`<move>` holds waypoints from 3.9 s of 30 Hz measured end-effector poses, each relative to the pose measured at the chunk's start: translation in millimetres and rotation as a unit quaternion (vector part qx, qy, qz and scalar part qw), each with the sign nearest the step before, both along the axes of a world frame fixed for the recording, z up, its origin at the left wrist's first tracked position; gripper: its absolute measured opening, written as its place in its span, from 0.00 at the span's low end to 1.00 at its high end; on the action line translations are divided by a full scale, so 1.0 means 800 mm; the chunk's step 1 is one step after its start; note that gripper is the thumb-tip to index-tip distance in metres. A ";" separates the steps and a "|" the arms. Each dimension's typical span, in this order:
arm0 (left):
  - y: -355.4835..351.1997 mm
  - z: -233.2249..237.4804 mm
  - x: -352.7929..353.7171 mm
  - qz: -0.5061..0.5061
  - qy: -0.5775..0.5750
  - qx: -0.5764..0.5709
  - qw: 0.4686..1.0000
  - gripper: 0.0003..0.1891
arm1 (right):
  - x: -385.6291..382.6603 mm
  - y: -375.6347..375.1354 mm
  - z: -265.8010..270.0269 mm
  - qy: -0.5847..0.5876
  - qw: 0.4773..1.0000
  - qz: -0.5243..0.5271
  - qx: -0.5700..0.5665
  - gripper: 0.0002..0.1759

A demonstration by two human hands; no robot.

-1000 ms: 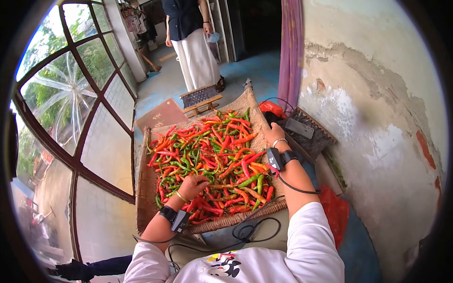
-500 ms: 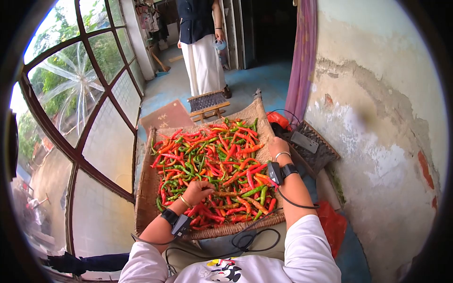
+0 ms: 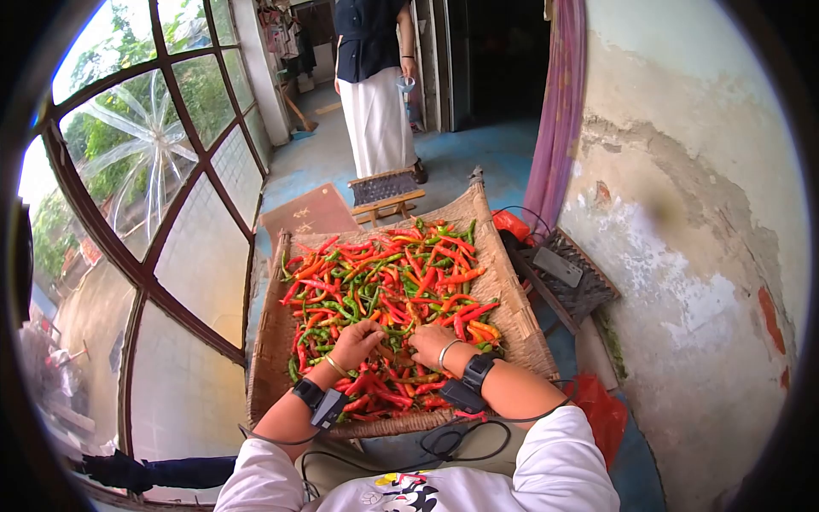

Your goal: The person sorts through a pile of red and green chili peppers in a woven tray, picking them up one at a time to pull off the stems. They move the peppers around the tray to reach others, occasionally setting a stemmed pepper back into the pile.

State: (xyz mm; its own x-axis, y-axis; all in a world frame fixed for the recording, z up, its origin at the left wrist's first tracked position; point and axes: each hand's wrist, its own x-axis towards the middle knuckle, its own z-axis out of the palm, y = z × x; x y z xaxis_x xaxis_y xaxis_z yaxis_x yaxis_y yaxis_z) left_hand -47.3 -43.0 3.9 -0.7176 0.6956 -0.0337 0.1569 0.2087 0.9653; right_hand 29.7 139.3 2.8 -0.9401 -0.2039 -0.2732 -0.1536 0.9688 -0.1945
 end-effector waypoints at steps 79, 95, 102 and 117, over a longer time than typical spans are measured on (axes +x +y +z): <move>0.005 0.033 -0.034 0.134 -0.102 0.100 0.981 0.07 | -0.016 0.010 -0.002 -0.077 0.417 -0.349 -0.836 0.13; -0.003 -0.023 -0.025 -0.043 0.254 -0.171 0.951 0.07 | 0.002 -0.027 -0.009 0.094 0.955 0.143 -0.243 0.18; -0.004 0.008 -0.018 -0.081 0.003 -0.048 0.996 0.17 | -0.008 -0.019 0.006 0.051 0.854 -0.074 -0.513 0.12; 0.005 0.023 -0.002 -0.112 -0.210 0.015 0.971 0.14 | -0.012 0.023 0.020 -0.082 0.532 -0.186 -0.822 0.18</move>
State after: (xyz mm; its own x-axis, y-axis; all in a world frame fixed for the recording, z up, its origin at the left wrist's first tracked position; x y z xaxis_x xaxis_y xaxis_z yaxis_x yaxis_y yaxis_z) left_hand -49.0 -39.1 22.1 -0.4751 0.8380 -0.2686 -0.2143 0.1859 0.9589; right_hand 20.1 157.9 19.1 -0.9900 -0.1025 -0.0967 0.1383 -0.5743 -0.8068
